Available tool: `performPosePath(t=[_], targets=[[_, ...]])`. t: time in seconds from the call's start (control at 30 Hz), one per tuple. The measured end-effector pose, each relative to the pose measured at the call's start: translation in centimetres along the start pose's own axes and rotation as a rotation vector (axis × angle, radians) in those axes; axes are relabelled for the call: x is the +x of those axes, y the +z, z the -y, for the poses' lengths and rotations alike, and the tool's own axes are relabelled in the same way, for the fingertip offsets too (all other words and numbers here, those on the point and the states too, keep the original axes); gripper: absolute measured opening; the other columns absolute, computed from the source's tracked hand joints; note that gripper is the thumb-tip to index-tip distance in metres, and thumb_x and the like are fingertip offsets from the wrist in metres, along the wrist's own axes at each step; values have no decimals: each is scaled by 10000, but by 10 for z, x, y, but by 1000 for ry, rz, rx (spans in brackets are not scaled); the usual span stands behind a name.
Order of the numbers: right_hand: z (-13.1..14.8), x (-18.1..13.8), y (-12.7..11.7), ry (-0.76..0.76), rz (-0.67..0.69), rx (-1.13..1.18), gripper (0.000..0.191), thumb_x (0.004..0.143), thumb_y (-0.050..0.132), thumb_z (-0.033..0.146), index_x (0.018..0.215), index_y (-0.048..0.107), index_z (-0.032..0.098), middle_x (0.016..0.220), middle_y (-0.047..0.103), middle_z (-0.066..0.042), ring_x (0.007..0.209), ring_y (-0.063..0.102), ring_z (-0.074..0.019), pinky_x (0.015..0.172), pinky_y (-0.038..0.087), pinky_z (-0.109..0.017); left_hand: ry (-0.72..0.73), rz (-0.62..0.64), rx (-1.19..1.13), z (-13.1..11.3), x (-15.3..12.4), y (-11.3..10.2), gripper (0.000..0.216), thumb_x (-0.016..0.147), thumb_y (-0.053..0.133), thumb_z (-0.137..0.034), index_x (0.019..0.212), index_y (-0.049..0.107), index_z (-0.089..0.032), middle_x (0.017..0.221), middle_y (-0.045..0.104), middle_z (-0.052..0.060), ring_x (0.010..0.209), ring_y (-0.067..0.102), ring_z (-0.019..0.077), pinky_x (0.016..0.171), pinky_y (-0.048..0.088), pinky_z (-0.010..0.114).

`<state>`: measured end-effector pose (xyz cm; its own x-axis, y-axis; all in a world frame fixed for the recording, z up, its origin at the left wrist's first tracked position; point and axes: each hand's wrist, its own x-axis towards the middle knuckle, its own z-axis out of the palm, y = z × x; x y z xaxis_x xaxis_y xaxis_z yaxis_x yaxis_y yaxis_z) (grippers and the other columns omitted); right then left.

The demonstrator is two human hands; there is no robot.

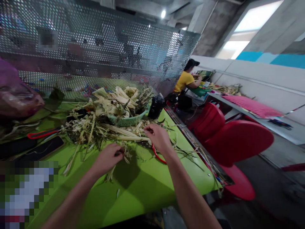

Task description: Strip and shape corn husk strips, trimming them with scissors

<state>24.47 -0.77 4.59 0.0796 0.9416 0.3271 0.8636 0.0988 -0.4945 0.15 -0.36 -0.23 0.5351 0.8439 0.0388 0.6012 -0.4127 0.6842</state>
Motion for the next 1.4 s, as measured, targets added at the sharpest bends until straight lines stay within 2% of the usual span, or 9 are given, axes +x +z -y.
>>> performPosePath(t=[0.13,0.3,0.47,0.57,0.67,0.93,1.03,1.17,1.4], targets=[[-15,18,14,16,51,-265,167,758,632,267,911,692,231,930,671,-40,818,596,-198,680,389,-271,5,-51,16,3,0,-3,228,840,482,-325,898,676,-219,975,639,67,975,543,249,795,408,353],[-34,25,32,43,-5,-297,93,753,610,228,796,692,223,868,672,-33,808,595,-193,657,381,-260,6,-104,5,7,3,-2,235,846,482,-321,927,673,-212,978,635,69,961,557,236,821,415,361],[-54,20,11,109,-142,-319,141,794,540,237,816,678,218,874,668,-47,796,594,-208,662,394,-288,-15,-114,-41,9,3,-1,242,855,467,-319,943,670,-222,992,641,51,943,573,223,810,427,353],[-64,18,-3,142,-213,-332,213,792,526,225,933,682,196,980,654,-100,867,586,-254,718,405,-340,-20,-126,-59,8,3,-2,249,860,458,-325,952,670,-230,989,644,51,940,575,223,792,431,347],[-64,18,-2,100,-208,-293,290,809,515,215,1065,650,203,1098,628,-103,963,570,-254,803,407,-356,-31,-126,-72,8,3,-2,253,861,458,-332,953,671,-232,987,645,52,931,577,222,787,434,347],[-51,21,29,-73,73,-131,118,683,692,208,798,714,222,838,669,-27,820,587,-194,762,412,-289,-22,-139,-114,9,5,-2,233,856,473,-304,933,676,-216,973,653,51,894,586,205,775,446,336],[-53,19,23,-55,34,-92,65,724,664,231,767,704,204,817,654,-40,827,574,-204,780,397,-309,-6,-151,-125,8,4,-3,234,858,472,-294,937,677,-211,971,655,57,898,587,210,784,446,345],[-56,16,10,-14,-44,6,203,818,574,343,866,706,196,864,662,-53,847,586,-207,787,408,-316,0,-151,-140,7,4,-2,234,858,473,-284,940,680,-212,974,656,63,901,588,216,782,448,355],[-59,15,8,94,-112,206,284,804,572,412,922,712,195,850,695,-40,790,610,-217,722,416,-321,-39,-138,-171,8,4,-1,240,865,463,-294,939,675,-210,980,659,58,877,604,205,762,464,344]])
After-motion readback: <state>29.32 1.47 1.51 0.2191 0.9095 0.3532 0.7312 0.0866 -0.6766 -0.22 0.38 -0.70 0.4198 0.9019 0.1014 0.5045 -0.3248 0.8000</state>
